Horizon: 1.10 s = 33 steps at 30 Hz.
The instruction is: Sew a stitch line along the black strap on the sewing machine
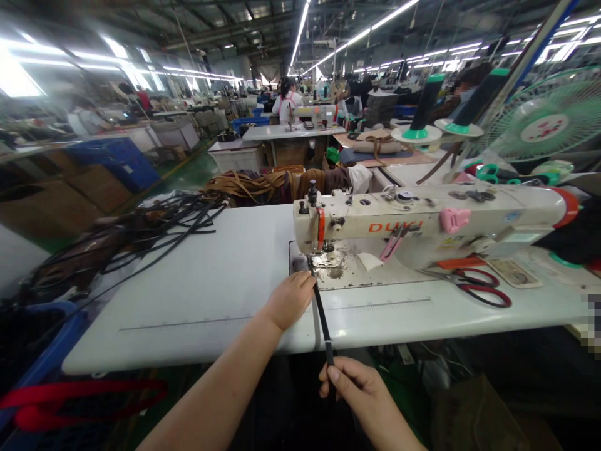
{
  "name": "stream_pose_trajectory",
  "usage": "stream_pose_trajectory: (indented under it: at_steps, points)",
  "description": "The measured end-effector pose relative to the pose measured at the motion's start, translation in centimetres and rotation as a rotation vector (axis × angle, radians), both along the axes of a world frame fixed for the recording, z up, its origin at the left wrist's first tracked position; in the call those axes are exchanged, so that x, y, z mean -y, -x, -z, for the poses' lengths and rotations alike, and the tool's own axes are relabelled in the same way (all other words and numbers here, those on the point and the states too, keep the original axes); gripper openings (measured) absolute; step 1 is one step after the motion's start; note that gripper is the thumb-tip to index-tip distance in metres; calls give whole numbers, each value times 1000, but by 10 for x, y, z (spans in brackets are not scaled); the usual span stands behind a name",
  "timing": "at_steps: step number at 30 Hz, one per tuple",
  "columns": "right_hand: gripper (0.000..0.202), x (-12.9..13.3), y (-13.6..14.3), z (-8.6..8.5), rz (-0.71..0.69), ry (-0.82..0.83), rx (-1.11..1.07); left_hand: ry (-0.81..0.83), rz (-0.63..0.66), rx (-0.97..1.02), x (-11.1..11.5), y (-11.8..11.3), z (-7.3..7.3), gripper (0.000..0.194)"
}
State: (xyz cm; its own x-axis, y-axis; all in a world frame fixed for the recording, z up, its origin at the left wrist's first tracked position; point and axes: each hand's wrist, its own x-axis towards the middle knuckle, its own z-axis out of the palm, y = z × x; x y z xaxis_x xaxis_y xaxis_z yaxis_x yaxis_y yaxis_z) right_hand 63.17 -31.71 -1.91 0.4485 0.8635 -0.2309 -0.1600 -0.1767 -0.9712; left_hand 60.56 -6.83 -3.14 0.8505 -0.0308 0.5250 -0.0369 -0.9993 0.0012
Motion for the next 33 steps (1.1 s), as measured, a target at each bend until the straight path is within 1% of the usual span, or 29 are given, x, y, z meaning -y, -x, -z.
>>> stream_pose_trajectory:
  at_steps: [7,19,25,33]
  points:
    - [57,5,2,-6,-18,32,-34,-32,4,26,0,0,-1,15]
    - [55,9,3,-6,-29,26,-36,-45,25,27,-1,0,-2,17]
    - [56,11,3,-8,-40,33,-28,-8,4,-11,-2,1,1,15]
    - [56,11,3,-5,-37,15,-15,20,10,-43,-3,1,3,15]
